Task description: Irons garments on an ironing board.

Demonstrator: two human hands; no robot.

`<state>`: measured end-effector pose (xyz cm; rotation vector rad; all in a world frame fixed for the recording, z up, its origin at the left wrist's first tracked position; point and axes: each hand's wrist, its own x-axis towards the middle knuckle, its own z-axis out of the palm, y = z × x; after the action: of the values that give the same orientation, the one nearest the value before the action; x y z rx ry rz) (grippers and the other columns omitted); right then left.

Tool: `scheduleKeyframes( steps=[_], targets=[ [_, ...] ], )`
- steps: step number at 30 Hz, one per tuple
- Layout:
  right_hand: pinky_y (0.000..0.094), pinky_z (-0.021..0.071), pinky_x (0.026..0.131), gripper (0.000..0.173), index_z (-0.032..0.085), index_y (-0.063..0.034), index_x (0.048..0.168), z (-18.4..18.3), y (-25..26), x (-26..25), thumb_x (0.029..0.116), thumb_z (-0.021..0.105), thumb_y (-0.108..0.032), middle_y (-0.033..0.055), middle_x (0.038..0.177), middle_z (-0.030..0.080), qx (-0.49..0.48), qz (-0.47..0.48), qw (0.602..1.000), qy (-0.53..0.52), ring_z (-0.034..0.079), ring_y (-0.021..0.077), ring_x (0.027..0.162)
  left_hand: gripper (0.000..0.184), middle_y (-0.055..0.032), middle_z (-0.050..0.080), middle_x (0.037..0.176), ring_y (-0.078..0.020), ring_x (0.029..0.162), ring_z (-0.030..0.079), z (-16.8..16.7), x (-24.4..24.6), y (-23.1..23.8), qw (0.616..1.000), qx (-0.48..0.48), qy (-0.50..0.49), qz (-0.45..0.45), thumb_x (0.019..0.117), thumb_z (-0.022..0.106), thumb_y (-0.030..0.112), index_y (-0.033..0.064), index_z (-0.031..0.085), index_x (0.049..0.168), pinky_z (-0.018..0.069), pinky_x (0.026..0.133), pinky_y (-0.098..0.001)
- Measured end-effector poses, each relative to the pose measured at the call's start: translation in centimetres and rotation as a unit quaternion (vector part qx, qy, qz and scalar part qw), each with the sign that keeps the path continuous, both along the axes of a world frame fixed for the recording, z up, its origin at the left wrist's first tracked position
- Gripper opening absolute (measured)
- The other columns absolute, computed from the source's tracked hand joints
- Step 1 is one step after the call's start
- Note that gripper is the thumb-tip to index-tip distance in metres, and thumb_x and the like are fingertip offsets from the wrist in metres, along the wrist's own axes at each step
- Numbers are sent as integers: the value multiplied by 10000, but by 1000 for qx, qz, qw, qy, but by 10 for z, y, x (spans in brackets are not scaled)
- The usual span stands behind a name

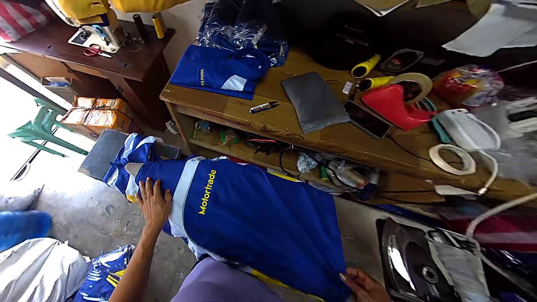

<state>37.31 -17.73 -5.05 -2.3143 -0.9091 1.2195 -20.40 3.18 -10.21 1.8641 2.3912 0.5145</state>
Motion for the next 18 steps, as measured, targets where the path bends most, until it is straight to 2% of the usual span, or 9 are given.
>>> scheduleKeyframes(
  steps=[2, 3, 6, 7, 9, 11, 13, 16, 18],
  targets=[
    [595, 558, 813, 330, 616, 99, 1225, 5, 17, -7, 971, 669, -104, 286, 1010, 695, 64, 58, 987, -137, 697, 400, 890, 515, -272, 394, 1589, -487, 1517, 275, 7, 6, 15, 999, 22, -4, -30, 987, 488, 362, 27, 630, 1352, 169, 1194, -711],
    [652, 533, 844, 338, 616, 104, 1241, 6, 31, -14, 987, 645, -117, 318, 1046, 683, 107, 71, 972, -197, 687, 461, 940, 521, -273, 382, 1596, -490, 1519, 267, 9, 11, 26, 998, 27, -10, -50, 1011, 465, 367, 27, 614, 1377, 178, 1198, -703],
    [597, 499, 1023, 387, 613, 40, 1341, -6, 85, -39, 1049, 554, -206, 283, 1300, 638, 223, 101, 930, -274, 631, 430, 1204, 629, -225, 340, 1639, -478, 1536, 235, 0, 29, 54, 995, 2, -14, -97, 1055, 370, 503, 106, 497, 1526, 142, 1195, -723],
    [577, 444, 1108, 446, 579, 13, 1408, -15, 101, -46, 1058, 523, -260, 265, 1418, 579, 249, 115, 922, -272, 558, 415, 1329, 664, -190, 333, 1653, -458, 1542, 236, -8, 30, 55, 994, -19, 5, -104, 1054, 330, 558, 149, 456, 1562, 125, 1200, -723],
    [561, 353, 1195, 566, 524, -24, 1483, -42, 116, -58, 1045, 479, -380, 264, 1543, 461, 291, 139, 903, -285, 424, 416, 1455, 709, -138, 313, 1674, -430, 1552, 230, -16, 22, 45, 992, -51, 44, -112, 1045, 261, 621, 197, 400, 1597, 113, 1210, -707],
    [587, 282, 1230, 624, 508, -36, 1504, -70, 103, -74, 1050, 423, -456, 274, 1573, 417, 297, 160, 889, -311, 353, 447, 1491, 726, -113, 309, 1679, -417, 1557, 224, -17, 6, 29, 991, -56, 51, -114, 1039, 234, 646, 216, 388, 1602, 117, 1210, -703],
    [622, 268, 1212, 649, 525, -75, 1504, -88, 74, -90, 1055, 359, -512, 227, 1570, 452, 285, 178, 877, -345, 367, 455, 1482, 733, -106, 325, 1674, -418, 1553, 235, -17, -10, 15, 991, -49, 48, -112, 1032, 228, 660, 225, 404, 1595, 120, 1205, -708],
    [662, 288, 1173, 661, 563, -88, 1474, -81, 49, -102, 1025, 402, -547, 233, 1548, 476, 285, 179, 884, -326, 394, 472, 1458, 699, -110, 374, 1649, -424, 1545, 256, -9, -15, 7, 994, -41, 32, -93, 1032, 281, 636, 217, 467, 1560, 101, 1184, -746],
    [654, 314, 1156, 631, 563, -99, 1473, -71, 60, -94, 1040, 394, -527, 216, 1553, 476, 296, 184, 881, -320, 406, 444, 1458, 677, -168, 429, 1604, -451, 1522, 294, -3, -1, 17, 996, -7, 20, -83, 1031, 337, 593, 144, 553, 1489, 121, 1189, -734]
  ],
)
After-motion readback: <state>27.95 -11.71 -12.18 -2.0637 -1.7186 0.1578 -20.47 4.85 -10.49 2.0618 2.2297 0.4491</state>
